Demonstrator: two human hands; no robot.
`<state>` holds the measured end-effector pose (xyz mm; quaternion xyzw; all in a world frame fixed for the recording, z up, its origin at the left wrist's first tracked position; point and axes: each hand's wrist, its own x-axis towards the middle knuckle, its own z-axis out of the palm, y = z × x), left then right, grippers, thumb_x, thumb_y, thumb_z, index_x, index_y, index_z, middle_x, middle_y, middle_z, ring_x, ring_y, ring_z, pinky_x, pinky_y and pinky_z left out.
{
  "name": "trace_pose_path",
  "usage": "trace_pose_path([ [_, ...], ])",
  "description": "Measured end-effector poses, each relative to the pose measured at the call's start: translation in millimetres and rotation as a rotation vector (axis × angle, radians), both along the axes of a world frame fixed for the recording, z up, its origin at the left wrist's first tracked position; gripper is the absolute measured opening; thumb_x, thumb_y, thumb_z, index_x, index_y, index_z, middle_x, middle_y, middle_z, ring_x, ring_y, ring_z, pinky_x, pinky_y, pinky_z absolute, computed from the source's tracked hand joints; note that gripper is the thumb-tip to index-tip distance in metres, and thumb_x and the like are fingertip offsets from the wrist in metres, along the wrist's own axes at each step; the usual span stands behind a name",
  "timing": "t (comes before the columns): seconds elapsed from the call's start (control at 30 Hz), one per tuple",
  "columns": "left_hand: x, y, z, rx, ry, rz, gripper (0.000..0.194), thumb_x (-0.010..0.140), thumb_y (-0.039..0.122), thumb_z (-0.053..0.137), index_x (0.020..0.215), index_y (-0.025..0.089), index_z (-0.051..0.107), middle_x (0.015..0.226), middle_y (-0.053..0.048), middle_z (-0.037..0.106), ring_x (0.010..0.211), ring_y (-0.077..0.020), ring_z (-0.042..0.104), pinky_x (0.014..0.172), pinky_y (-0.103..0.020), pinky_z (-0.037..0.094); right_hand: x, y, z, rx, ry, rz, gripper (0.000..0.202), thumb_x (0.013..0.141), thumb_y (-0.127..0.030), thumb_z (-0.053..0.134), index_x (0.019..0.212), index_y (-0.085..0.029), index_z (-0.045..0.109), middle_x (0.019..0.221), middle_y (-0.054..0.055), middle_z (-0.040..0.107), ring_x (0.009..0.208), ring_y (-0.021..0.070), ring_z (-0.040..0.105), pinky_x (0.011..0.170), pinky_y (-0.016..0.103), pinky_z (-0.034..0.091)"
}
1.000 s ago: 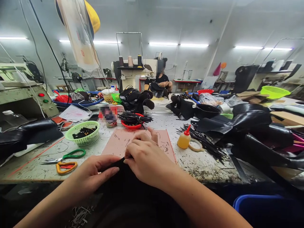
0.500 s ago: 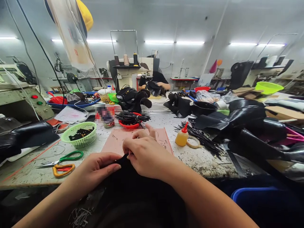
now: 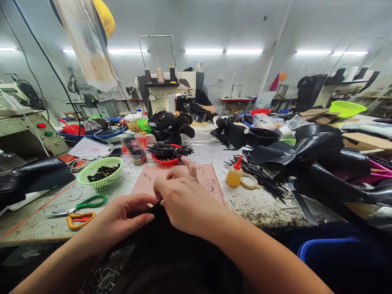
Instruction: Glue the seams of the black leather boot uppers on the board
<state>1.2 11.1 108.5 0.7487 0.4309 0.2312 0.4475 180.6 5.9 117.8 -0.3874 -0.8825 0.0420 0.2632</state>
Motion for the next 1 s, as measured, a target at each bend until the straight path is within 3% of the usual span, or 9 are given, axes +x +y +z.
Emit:
trace_pose_path([
  [0.13, 3.9, 3.1, -0.3, -0.026, -0.020, -0.026, 0.018, 0.073, 0.031, 0.055, 0.082, 0.015, 0.057, 0.078, -0.004, 0.064, 0.075, -0.0186, 0.058, 0.066, -0.026, 0.045, -1.4, -4.8, -3.1, -0.002, -0.013, 0.022, 0.012, 0.074, -0.008, 0.052, 0.076, -0.019, 0.051, 0.076, 0.002, 0.056, 0.090, 0.0195, 0.049, 0.097, 0.045, 0.025],
  [0.27, 2.3, 4.2, -6.3, -0.088, -0.009, 0.072, 0.024, 0.072, 0.035, 0.055, 0.086, 0.016, 0.050, 0.056, 0.003, 0.055, 0.050, -0.0110, 0.045, 0.046, -0.020, 0.033, 9.5, -2.3, -1.1, 0.051, 0.022, 0.005, 0.020, 0.071, -0.015, 0.058, 0.090, -0.021, 0.055, 0.109, 0.006, 0.052, 0.106, 0.0223, 0.045, 0.103, 0.048, 0.014],
  [0.4, 0.9, 2.0, -8.1, -0.144, 0.007, 0.083, 0.034, 0.070, 0.040, 0.055, 0.094, 0.015, 0.053, 0.058, 0.002, 0.057, 0.051, -0.0117, 0.045, 0.047, -0.021, 0.032, 18.9, 6.7, 4.5, 0.043, -0.009, 0.037, 0.027, 0.072, -0.011, 0.055, 0.096, -0.023, 0.056, 0.127, 0.007, 0.043, 0.118, 0.0225, 0.038, 0.105, 0.047, 0.009],
  [0.67, 4.0, 0.3, -6.9, -0.151, 0.006, 0.120, 0.039, 0.067, 0.041, 0.055, 0.093, 0.013, 0.059, 0.068, -0.004, 0.063, 0.063, -0.0182, 0.054, 0.057, -0.027, 0.039, 14.4, 25.0, 9.0, 0.016, -0.070, 0.221, 0.006, 0.077, -0.016, 0.059, 0.081, -0.020, 0.058, 0.118, 0.005, 0.054, 0.110, 0.0218, 0.045, 0.095, 0.040, 0.029],
  [0.83, 4.0, 2.6, -9.5, -0.179, -0.073, 0.159, 0.036, 0.064, 0.037, 0.061, 0.090, 0.013, 0.063, 0.067, -0.004, 0.066, 0.062, -0.0176, 0.056, 0.055, -0.025, 0.041, 13.7, 34.0, 14.7, -0.012, -0.068, 0.327, 0.010, 0.074, -0.013, 0.062, 0.082, -0.018, 0.058, 0.113, 0.006, 0.055, 0.102, 0.0195, 0.050, 0.087, 0.033, 0.036],
  [0.9, 1.6, 3.8, -12.9, -0.205, -0.123, 0.169, 0.036, 0.063, 0.036, 0.065, 0.091, 0.013, 0.064, 0.065, -0.003, 0.066, 0.060, -0.0175, 0.057, 0.053, -0.024, 0.042, 14.9, 31.3, 17.7, -0.005, -0.024, 0.304, 0.017, 0.073, -0.012, 0.062, 0.088, -0.018, 0.057, 0.109, 0.007, 0.056, 0.100, 0.0196, 0.050, 0.086, 0.033, 0.036],
  [1.0, -5.9, 3.5, -21.9, -0.289, -0.275, 0.221, 0.040, 0.061, 0.035, 0.071, 0.094, 0.014, 0.065, 0.062, -0.003, 0.066, 0.058, -0.0174, 0.060, 0.052, -0.023, 0.045, 21.6, 14.1, 15.2, -0.053, 0.065, 0.147, 0.013, 0.076, -0.017, 0.058, 0.089, -0.018, 0.057, 0.094, 0.006, 0.060, 0.087, 0.0180, 0.054, 0.077, 0.029, 0.040],
])
